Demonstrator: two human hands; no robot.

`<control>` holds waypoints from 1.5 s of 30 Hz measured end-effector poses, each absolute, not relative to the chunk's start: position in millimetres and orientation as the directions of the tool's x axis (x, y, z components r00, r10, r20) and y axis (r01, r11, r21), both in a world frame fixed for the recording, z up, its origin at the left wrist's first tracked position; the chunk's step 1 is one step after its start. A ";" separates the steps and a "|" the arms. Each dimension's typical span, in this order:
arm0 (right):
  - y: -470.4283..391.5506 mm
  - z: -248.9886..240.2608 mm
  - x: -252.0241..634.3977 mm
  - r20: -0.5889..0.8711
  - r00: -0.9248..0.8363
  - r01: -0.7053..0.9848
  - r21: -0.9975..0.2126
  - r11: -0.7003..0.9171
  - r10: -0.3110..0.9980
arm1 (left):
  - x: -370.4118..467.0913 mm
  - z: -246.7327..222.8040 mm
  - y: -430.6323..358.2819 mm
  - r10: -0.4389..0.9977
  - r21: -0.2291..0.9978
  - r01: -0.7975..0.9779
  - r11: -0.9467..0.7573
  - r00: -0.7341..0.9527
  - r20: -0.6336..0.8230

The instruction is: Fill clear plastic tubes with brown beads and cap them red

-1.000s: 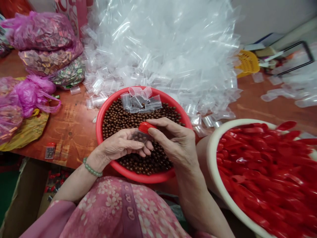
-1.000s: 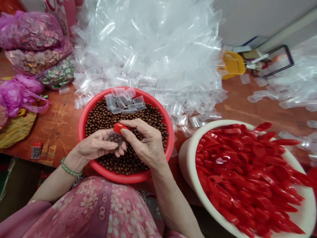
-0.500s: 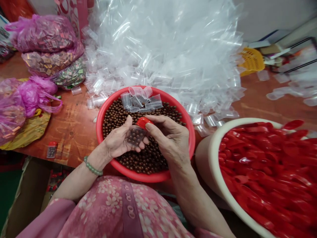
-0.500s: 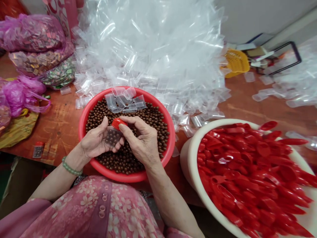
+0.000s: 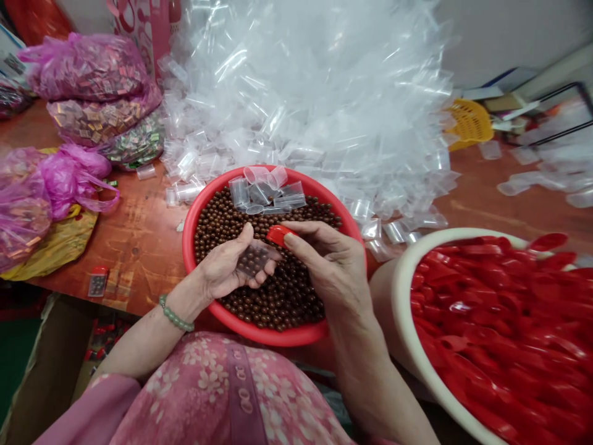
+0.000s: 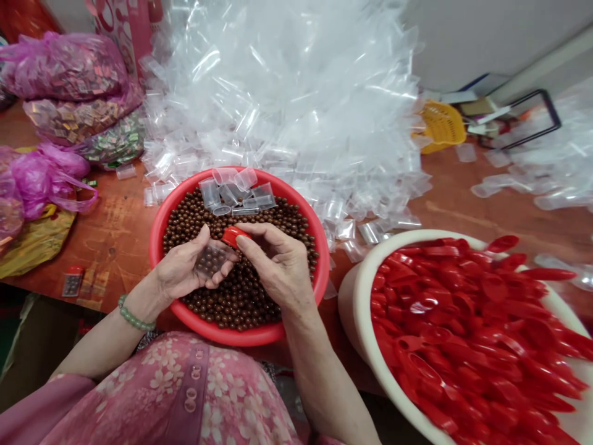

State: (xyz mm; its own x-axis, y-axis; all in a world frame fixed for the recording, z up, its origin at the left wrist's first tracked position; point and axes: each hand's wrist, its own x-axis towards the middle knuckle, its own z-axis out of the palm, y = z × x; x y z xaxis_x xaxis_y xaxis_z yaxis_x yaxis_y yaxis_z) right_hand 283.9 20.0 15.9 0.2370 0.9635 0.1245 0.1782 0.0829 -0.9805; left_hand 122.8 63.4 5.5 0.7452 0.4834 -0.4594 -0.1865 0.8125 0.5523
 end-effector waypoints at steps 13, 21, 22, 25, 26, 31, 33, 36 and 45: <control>36.3 50.0 313.4 0.186 -0.341 0.593 -0.718 0.364 0.922 | 124.0 1.6 62.2 0.481 0.572 -0.154 0.806 0.733 -0.480; 40.3 56.0 319.1 0.189 -0.441 0.567 -0.699 0.436 0.877 | 125.3 2.0 61.8 0.477 0.580 -0.138 0.803 0.731 -0.488; 39.3 56.9 321.1 0.199 -0.421 0.577 -0.694 0.430 0.885 | 125.2 2.9 62.3 0.487 0.583 -0.150 0.799 0.730 -0.480; 36.4 58.0 325.0 0.226 -0.336 0.582 -0.713 0.390 0.914 | 124.5 6.2 64.2 0.503 0.583 -0.183 0.791 0.736 -0.452; 35.6 57.4 324.4 0.236 -0.284 0.570 -0.738 0.362 0.929 | 124.2 7.2 64.9 0.501 0.580 -0.186 0.793 0.742 -0.446; 33.0 42.2 302.0 0.284 0.072 0.371 -0.898 0.238 0.956 | 123.1 8.1 66.9 0.469 0.551 -0.181 0.815 0.764 -0.443; 31.9 32.6 288.7 0.275 0.133 0.301 -0.927 0.225 0.952 | 123.0 7.0 66.9 0.470 0.543 -0.193 0.817 0.768 -0.435; 29.0 21.2 274.5 0.216 0.121 0.260 -0.949 0.179 0.969 | 123.4 5.3 66.4 0.494 0.531 -0.232 0.815 0.758 -0.426; 21.5 15.7 269.3 0.260 0.067 0.381 -0.899 0.216 0.963 | 127.7 2.3 61.5 0.576 0.559 -0.273 0.783 0.657 -0.486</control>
State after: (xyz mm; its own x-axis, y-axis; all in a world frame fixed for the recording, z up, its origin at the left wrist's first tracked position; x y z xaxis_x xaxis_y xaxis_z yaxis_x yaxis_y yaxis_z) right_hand 269.3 21.5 15.7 0.0675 0.9632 0.2603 0.3807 0.2163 -0.8991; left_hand 127.7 61.5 2.3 0.6571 0.5759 -0.4864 -0.2726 0.7830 0.5591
